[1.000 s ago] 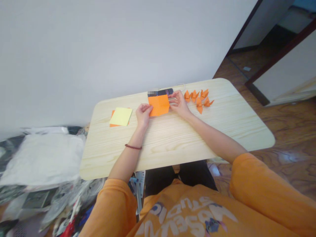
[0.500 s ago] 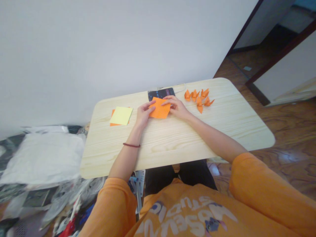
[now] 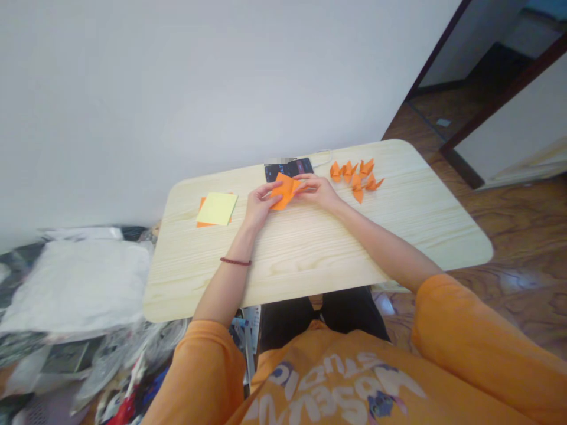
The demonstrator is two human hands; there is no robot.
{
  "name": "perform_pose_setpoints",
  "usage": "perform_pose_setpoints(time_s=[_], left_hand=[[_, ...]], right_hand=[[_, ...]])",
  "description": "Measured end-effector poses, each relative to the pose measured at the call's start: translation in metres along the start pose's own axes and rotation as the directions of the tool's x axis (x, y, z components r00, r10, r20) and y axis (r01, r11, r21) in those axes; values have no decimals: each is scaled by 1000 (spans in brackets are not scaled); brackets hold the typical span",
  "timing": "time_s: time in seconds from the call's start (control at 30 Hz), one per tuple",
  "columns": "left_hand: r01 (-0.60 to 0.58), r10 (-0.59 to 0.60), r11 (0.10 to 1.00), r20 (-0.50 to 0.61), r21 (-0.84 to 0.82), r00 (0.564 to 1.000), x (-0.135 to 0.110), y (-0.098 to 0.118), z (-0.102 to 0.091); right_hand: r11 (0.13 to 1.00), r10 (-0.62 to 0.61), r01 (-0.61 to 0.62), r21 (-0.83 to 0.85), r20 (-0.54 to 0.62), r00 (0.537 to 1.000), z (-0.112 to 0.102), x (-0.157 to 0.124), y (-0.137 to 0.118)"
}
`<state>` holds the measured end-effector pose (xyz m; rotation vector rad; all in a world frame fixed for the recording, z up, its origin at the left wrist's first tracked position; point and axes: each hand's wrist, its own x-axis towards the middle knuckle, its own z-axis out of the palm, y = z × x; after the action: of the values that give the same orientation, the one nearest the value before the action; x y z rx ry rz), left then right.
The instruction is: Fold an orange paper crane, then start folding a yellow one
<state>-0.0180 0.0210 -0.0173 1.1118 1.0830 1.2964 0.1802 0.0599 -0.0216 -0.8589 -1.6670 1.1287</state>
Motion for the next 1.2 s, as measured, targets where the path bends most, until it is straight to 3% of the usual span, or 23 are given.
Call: perform_pose_setpoints(time_s=[0.33, 0.57, 0.8, 1.2], left_hand=[[-34, 35, 998, -19, 56, 999, -6, 3, 12], [-56, 61, 995, -63, 83, 996, -6, 1, 11], [-124, 129, 983, -27, 139, 991, -5, -3, 11], [-165, 168, 972, -5, 169, 986, -4, -3, 13]], right_hand=[[982, 56, -58, 180, 12, 998, 3, -1, 0], [995, -34, 33, 96, 10, 999, 4, -2, 3], [998, -60, 60, -1, 33, 998, 2, -1, 2], [972, 166, -155, 175, -49, 985, 8, 1, -3]])
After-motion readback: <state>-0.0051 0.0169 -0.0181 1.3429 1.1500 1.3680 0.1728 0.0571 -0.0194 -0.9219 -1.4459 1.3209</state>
